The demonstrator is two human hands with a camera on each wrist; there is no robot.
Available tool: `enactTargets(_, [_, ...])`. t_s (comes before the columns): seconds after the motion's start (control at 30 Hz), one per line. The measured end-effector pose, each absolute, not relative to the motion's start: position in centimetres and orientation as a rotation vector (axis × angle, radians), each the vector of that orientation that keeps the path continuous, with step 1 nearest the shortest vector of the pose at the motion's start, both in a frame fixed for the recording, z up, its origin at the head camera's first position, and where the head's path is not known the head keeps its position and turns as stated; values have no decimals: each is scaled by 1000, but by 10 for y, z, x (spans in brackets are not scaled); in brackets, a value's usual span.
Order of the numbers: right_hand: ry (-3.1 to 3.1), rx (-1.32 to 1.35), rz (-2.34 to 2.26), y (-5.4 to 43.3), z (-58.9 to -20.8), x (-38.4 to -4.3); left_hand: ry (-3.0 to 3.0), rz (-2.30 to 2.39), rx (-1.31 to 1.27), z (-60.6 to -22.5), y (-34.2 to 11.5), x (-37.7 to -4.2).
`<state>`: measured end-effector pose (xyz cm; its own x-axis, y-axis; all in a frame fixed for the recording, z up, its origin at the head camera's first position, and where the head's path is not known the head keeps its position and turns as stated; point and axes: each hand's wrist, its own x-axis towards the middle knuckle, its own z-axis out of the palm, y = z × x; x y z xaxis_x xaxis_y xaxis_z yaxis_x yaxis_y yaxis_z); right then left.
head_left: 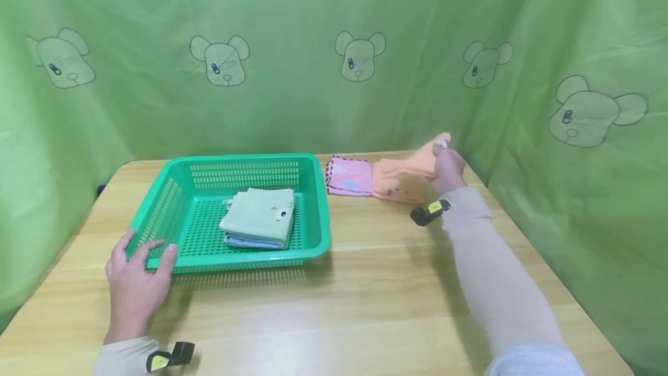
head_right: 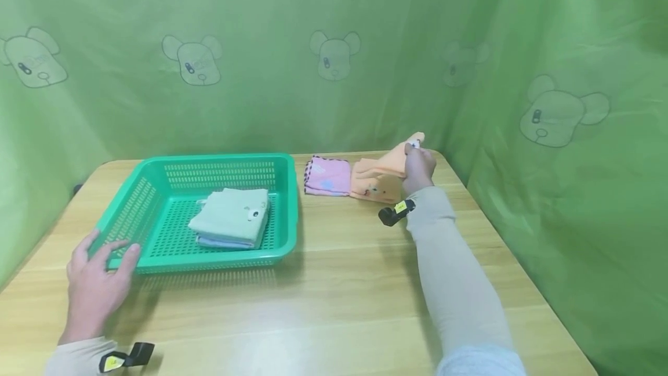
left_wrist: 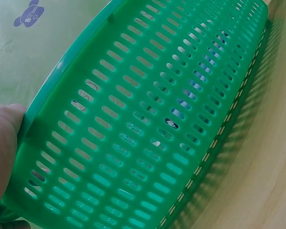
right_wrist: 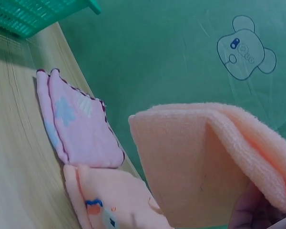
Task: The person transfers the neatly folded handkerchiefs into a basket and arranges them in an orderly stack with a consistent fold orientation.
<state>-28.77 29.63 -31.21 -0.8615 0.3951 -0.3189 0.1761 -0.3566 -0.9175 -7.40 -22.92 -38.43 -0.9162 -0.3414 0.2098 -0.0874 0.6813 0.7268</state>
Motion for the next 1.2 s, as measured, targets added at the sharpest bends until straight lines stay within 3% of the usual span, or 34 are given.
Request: enactTargets(1.2, [-1607, -507, 2720, 233, -287, -281, -2588, -1052, 322, -385, -231, -72])
